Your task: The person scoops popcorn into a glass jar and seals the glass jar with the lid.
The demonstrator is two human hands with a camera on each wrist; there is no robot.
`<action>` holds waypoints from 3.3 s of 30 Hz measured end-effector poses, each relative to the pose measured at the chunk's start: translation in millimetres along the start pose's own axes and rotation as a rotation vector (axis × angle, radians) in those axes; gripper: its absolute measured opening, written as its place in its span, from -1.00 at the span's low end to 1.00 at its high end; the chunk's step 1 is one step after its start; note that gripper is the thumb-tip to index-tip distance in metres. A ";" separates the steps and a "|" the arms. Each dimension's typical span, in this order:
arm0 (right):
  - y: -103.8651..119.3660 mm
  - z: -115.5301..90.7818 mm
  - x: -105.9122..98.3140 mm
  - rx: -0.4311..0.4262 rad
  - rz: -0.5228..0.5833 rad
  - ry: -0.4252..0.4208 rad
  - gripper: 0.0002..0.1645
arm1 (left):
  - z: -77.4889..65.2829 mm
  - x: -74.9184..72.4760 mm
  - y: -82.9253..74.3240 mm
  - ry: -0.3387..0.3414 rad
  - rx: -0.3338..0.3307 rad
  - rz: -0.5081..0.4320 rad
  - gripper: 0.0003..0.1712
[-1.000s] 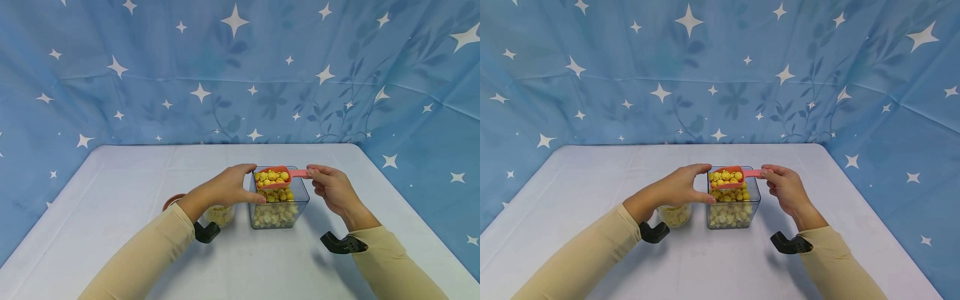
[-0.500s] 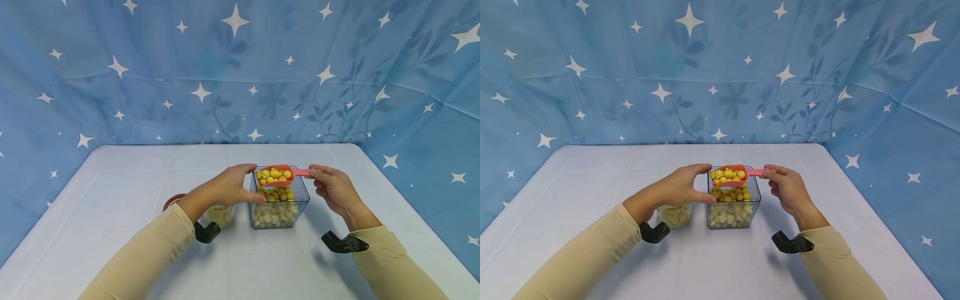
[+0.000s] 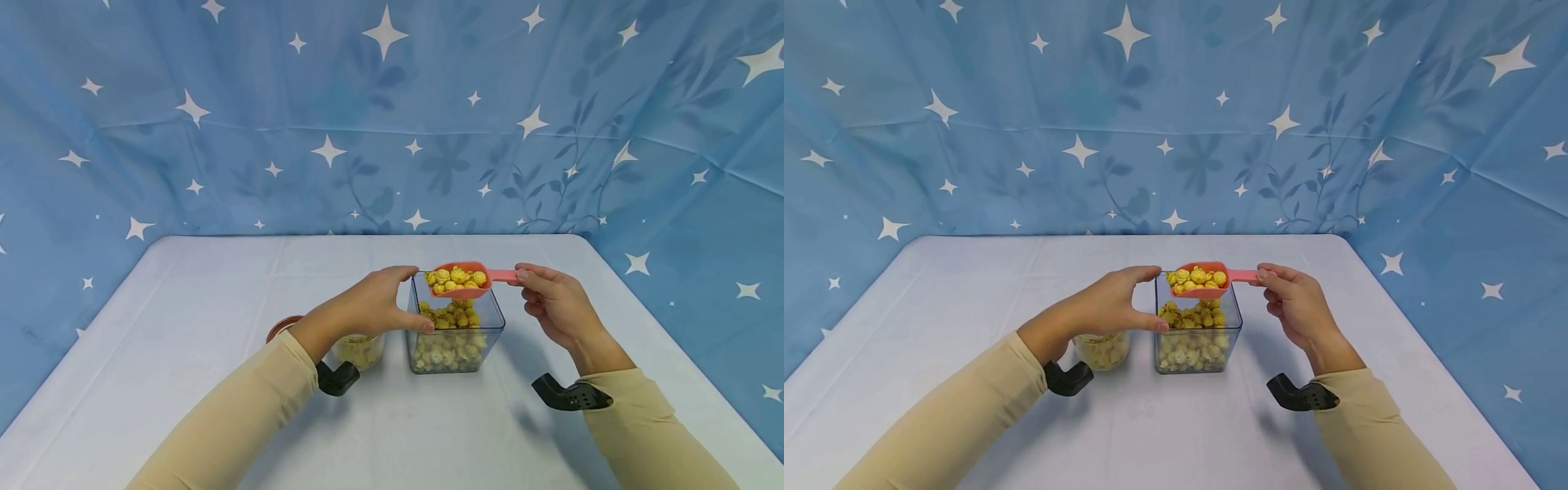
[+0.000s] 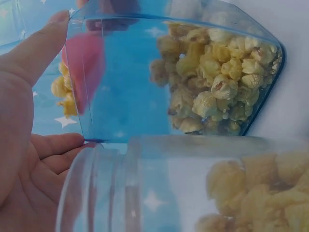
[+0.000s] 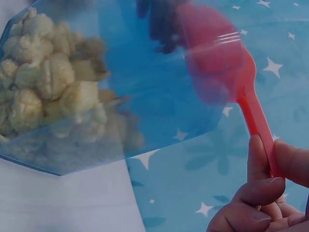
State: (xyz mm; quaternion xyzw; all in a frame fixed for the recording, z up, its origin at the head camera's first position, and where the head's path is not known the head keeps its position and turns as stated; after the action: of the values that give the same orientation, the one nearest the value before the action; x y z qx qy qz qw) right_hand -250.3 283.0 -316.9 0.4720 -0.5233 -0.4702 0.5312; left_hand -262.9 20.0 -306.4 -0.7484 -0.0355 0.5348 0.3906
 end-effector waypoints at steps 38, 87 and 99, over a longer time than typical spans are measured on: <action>31.6 -4.1 84.8 -0.115 -0.357 0.115 -0.46 | -70.0 -11.2 89.3 -0.211 -0.016 -0.179 0.10; 24.2 -14.1 11.5 -0.144 -0.503 0.014 -0.40 | -67.4 -6.6 94.1 -0.197 -0.060 -0.187 0.04; -1.2 -12.8 12.8 -0.082 -0.464 0.072 -0.47 | -67.4 -6.1 95.1 -0.187 -0.068 -0.195 0.05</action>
State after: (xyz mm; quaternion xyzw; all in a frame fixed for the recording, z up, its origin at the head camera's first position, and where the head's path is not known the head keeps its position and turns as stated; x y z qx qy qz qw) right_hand -237.3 270.2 -316.7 0.5741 -0.3620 -0.5835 0.4460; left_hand -244.4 -85.6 -352.6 -0.7010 -0.1622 0.5604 0.4101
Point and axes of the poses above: each hand's wrist, its own z-axis towards the middle knuckle, its own x-axis out of the palm, y = z × x, the point moved 7 cm from there along z, towards the middle knuckle, and after that the axes turned 3 degrees about -x, right-handed, at the moved point
